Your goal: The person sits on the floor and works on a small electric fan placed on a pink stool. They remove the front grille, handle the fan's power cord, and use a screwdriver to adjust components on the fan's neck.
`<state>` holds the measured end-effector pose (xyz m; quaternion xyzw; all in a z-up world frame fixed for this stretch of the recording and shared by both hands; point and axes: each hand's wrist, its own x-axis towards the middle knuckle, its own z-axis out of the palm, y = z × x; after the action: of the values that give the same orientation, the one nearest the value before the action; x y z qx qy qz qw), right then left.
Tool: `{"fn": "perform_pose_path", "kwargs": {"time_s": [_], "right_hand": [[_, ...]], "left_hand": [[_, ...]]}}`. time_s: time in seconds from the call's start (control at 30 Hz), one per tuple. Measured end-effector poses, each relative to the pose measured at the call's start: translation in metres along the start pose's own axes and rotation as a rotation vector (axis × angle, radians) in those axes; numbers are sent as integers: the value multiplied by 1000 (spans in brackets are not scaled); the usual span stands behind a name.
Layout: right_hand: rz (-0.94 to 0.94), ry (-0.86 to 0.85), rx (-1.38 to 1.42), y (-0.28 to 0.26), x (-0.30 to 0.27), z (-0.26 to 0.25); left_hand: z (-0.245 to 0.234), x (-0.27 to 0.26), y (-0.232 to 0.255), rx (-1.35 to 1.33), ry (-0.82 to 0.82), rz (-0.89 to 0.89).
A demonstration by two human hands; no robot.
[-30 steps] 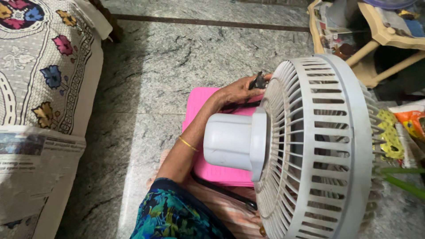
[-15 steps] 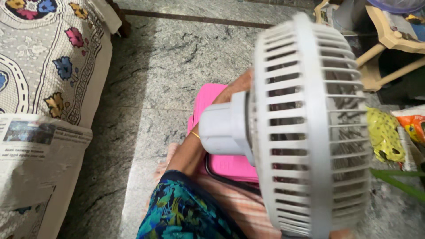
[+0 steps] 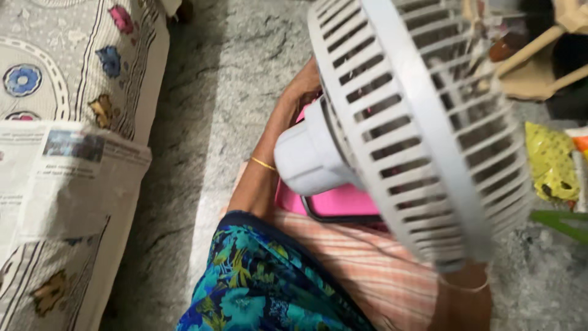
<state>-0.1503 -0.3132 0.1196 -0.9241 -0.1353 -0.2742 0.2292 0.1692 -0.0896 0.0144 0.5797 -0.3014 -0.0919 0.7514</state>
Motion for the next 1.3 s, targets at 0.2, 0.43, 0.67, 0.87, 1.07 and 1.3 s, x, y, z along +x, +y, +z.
{"fn": "perform_pose_path", "kwargs": {"time_s": [0.2, 0.43, 0.67, 0.87, 1.07, 1.3], "right_hand": [[48, 22, -21, 4, 3, -4], [258, 95, 10, 96, 22, -11], [279, 63, -37, 204, 66, 55], [627, 400, 1603, 221, 92, 110], [399, 240, 1672, 249, 91, 139], [211, 138, 687, 244, 79, 141]], "left_hand": [[-39, -22, -25, 153, 155, -80], [-58, -46, -5, 260, 258, 125], [-42, -101, 10, 271, 469, 208], [-22, -137, 5, 168, 496, 210], [-40, -143, -21, 219, 574, 55], [-64, -144, -19, 204, 520, 224]]}}
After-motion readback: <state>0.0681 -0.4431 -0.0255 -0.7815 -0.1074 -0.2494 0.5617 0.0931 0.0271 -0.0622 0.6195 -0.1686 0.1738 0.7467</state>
